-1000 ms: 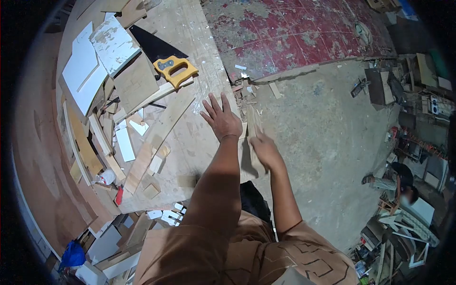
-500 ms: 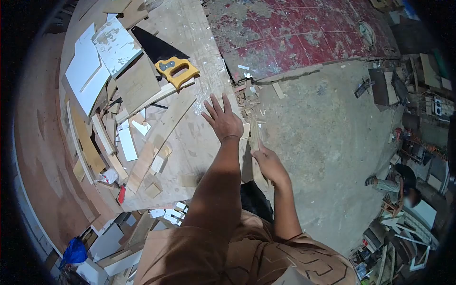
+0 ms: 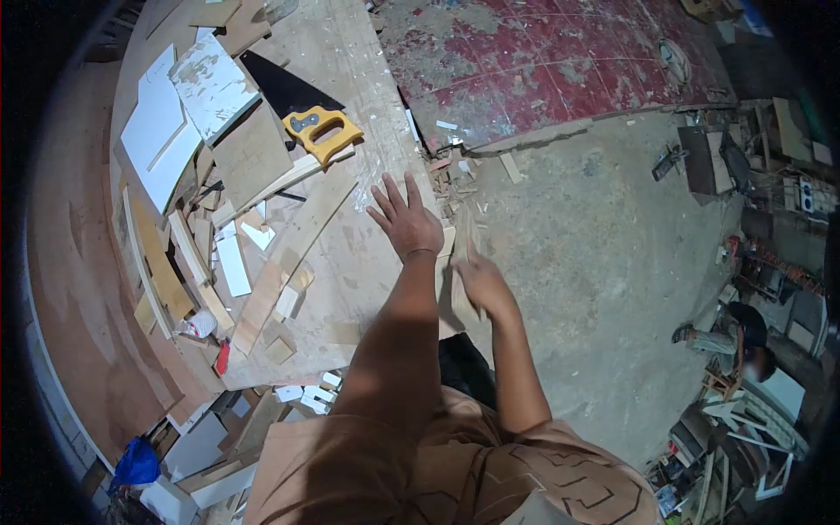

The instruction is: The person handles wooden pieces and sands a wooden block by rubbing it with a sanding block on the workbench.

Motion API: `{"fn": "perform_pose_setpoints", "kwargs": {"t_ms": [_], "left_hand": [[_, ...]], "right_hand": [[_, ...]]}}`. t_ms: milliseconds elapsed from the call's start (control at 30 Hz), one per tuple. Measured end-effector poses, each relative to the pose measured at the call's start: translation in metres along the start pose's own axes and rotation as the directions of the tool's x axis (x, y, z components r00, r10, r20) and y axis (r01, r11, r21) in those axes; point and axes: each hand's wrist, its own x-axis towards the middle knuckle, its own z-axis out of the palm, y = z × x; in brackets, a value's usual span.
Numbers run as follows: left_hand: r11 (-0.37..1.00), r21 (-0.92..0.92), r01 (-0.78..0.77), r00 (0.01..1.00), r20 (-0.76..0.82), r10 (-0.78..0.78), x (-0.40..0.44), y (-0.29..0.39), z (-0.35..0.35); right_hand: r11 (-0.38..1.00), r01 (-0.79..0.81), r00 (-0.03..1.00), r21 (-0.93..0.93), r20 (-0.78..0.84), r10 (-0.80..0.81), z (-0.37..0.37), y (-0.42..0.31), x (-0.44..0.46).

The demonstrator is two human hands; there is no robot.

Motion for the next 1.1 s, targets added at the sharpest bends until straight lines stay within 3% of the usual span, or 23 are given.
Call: {"fn": "perform_pose_setpoints", "kwargs": {"t_ms": [67,133,200,267,333,367,500,567,667,700,733,800,833,867,900,933,967,1000,1100], "left_hand": [[1.000,0.016,0.005,1.000,0.000,-0.005,-0.001,-0.001,0.001],[1.000,0.011,0.005,1.000,-0.010,-0.005,-0.001,-0.002,-0.001],[1.000,0.000,-0.003,1.000,-0.015,0.003,0.002,0.001,0.000],[0.999,0.035,0.004,1.000,-0.008,-0.004,0.000,-0.001,0.002],[1.000,0.026,0.008,1.000,0.004,-0.008,-0.004,-0.003,0.000],[1.000,0.011,0.003,1.000,0.001,-0.003,-0.001,0.000,-0.001],[0.996,0.086,0.016,0.998,0.054,-0.021,0.000,0.000,-0.002],[0.999,0.046,0.018,1.000,0.008,-0.018,0.000,0.001,-0.001],[0.992,0.122,0.017,0.999,0.027,-0.020,0.001,-0.002,0.005],[0.992,0.124,0.020,0.999,0.033,-0.024,-0.001,-0.003,0.005],[0.993,0.120,0.017,0.999,0.035,-0.021,-0.001,-0.003,0.003],[0.994,0.110,0.012,1.000,0.027,-0.015,0.000,0.000,0.003],[0.994,0.113,0.012,0.999,0.029,-0.015,0.000,0.000,0.003],[0.993,0.118,0.012,0.999,0.031,-0.016,0.000,-0.001,0.002],[0.993,0.120,0.012,0.999,0.031,-0.016,-0.001,-0.001,0.002],[0.993,0.120,0.011,0.999,0.035,-0.015,-0.001,-0.001,0.001],[0.993,0.119,0.011,0.999,0.040,-0.016,0.000,0.000,0.001],[0.992,0.122,0.013,0.999,0.043,-0.018,0.000,0.000,0.001],[0.996,0.091,0.017,0.999,0.030,-0.019,0.000,-0.003,0.001]], "right_hand": [[0.991,-0.045,0.997,0.127,0.069,0.037,-0.004,0.003,0.045],[0.971,-0.118,0.989,0.210,0.110,0.096,-0.011,-0.008,0.030],[0.990,0.089,0.994,0.111,0.049,-0.095,-0.008,0.009,-0.004],[0.982,0.138,0.990,0.126,0.024,-0.142,-0.009,-0.001,-0.036],[0.969,0.097,0.995,0.227,-0.056,-0.086,-0.001,-0.003,-0.042],[0.977,-0.071,0.997,0.203,0.016,0.069,-0.005,-0.012,-0.026],[0.971,-0.110,0.989,0.212,0.118,0.086,-0.021,-0.017,0.026],[0.978,0.073,0.995,0.198,0.052,-0.084,-0.015,0.009,0.012],[0.962,0.161,0.987,0.219,-0.056,-0.152,-0.015,0.000,-0.055],[0.978,0.183,0.982,0.103,-0.057,-0.178,-0.013,0.006,-0.052],[0.979,0.179,0.983,0.102,-0.057,-0.173,-0.013,0.006,-0.036],[0.993,-0.024,0.996,0.116,0.083,0.014,-0.015,-0.006,0.011],[0.993,-0.021,0.996,0.115,0.083,0.011,-0.014,-0.011,0.024],[0.907,-0.171,0.984,0.384,0.115,0.136,-0.011,-0.016,0.035],[0.727,-0.305,0.952,0.615,0.181,0.246,-0.009,-0.016,0.041],[0.725,-0.305,0.952,0.618,0.181,0.246,-0.004,0.001,0.043],[0.877,-0.025,0.999,0.479,0.031,0.011,0.003,0.022,0.037],[0.924,0.257,0.966,0.284,-0.067,-0.248,0.010,0.039,0.028],[0.938,0.149,0.989,0.314,-0.067,-0.135,0.008,0.018,-0.052]]}}
